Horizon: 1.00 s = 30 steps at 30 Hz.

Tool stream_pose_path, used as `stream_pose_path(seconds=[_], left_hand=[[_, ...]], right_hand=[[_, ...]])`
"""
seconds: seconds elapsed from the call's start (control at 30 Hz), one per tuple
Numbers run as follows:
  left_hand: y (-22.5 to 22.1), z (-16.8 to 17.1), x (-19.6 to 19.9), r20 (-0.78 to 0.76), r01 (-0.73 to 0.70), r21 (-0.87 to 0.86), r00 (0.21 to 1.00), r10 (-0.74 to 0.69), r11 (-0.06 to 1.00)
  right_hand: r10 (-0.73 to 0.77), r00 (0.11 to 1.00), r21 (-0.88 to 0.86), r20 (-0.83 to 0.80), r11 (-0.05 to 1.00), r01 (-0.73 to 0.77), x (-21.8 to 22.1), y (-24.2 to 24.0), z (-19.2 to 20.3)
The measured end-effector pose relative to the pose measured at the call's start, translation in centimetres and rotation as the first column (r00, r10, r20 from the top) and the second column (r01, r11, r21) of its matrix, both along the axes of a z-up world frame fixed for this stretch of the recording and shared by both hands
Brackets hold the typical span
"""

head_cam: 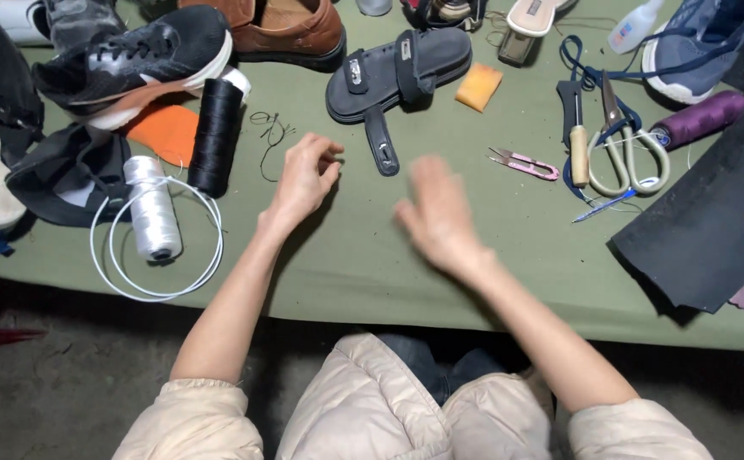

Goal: Hand-stitching the strap of a black sandal using a stitching awl and thread on a repair workbench.

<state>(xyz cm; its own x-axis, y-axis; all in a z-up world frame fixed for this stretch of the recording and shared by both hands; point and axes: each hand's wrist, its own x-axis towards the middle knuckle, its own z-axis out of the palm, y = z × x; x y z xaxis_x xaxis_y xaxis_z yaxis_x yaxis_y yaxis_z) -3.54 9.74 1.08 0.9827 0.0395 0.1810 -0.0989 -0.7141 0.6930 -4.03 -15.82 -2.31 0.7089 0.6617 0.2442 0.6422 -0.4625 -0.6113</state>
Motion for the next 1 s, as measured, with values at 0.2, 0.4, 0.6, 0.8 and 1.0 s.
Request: stream_pose_path(seconds=[0.2,0.4,0.6,0.8,1.0], left_hand=[[-3.9,-2.6,-7.8,0.072,0.045,0.240,0.995,-0.065,0.970],[-3.7,0.3,-12.5,0.144,0.167,0.217,0.969,-0.201,0.962],[-4.3,4.0,-15.3,-0.179,0.358,0.309,0.932,-0.316,0.881],[2.3,14.4,-19.2,-0.567,0.437,-0.315,0.625,-0.536,0.843],[4.6,9.4,-8.6,-0.097,-0.060,0.247,0.992,0.086,0.967]], right_hand=[[0.138,0.974,-0.081,0.179,0.989,-0.125,-10.6,2.2,1.4],[0.325,0.881,0.101,-0.345,0.946,-0.309,-4.8,-2.0,5.0],[-0.121,0.988,-0.300,0.100,0.943,0.146,-3.2,0.1,3.7],[0.658,0.423,0.339,-0.623,0.714,-0.612,-12.3,2.6,7.8],[0.267,0.914,0.224,-0.307,0.953,-0.203,-5.9,2.3,6.7]])
